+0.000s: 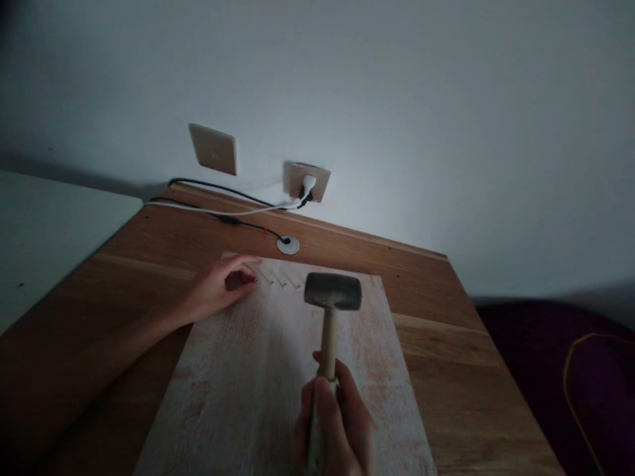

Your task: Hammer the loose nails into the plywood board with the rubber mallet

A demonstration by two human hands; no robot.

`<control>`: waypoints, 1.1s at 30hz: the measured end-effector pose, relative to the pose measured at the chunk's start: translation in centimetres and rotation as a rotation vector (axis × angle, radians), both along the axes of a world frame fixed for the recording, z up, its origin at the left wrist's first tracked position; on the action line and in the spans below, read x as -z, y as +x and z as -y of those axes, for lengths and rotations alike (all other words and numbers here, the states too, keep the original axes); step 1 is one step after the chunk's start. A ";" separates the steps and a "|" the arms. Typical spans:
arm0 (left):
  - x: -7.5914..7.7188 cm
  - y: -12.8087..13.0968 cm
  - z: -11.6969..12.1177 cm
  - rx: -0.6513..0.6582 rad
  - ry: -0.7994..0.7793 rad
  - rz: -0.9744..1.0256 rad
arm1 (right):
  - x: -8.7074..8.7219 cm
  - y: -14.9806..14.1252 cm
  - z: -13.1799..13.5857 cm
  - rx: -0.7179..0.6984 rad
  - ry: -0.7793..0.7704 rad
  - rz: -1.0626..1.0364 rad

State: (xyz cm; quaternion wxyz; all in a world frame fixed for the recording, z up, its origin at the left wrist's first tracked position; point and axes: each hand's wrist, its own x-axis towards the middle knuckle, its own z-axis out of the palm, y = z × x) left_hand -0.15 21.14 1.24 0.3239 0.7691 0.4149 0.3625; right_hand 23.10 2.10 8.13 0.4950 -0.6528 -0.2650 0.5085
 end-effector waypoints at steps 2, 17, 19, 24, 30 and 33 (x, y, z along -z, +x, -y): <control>0.0 0.0 0.0 -0.004 0.016 -0.015 | 0.2 0.3 0.8 0.112 0.012 -0.047; -0.4 -0.1 -0.2 -0.015 -0.001 -0.058 | 1.3 -0.7 0.7 0.340 0.109 -0.432; -0.4 -0.2 -0.2 -0.021 0.005 -0.070 | 1.5 -1.0 0.9 0.321 0.106 -0.481; -0.4 -0.1 -0.2 -0.023 -0.003 -0.076 | 2.7 -2.5 2.1 0.305 0.069 -0.575; -0.5 -0.1 -0.1 -0.027 -0.010 -0.070 | 3.3 -3.9 2.3 0.306 0.055 -0.623; -0.4 -0.1 -0.2 -0.030 0.009 -0.080 | 3.4 -3.4 2.6 0.240 0.096 -0.613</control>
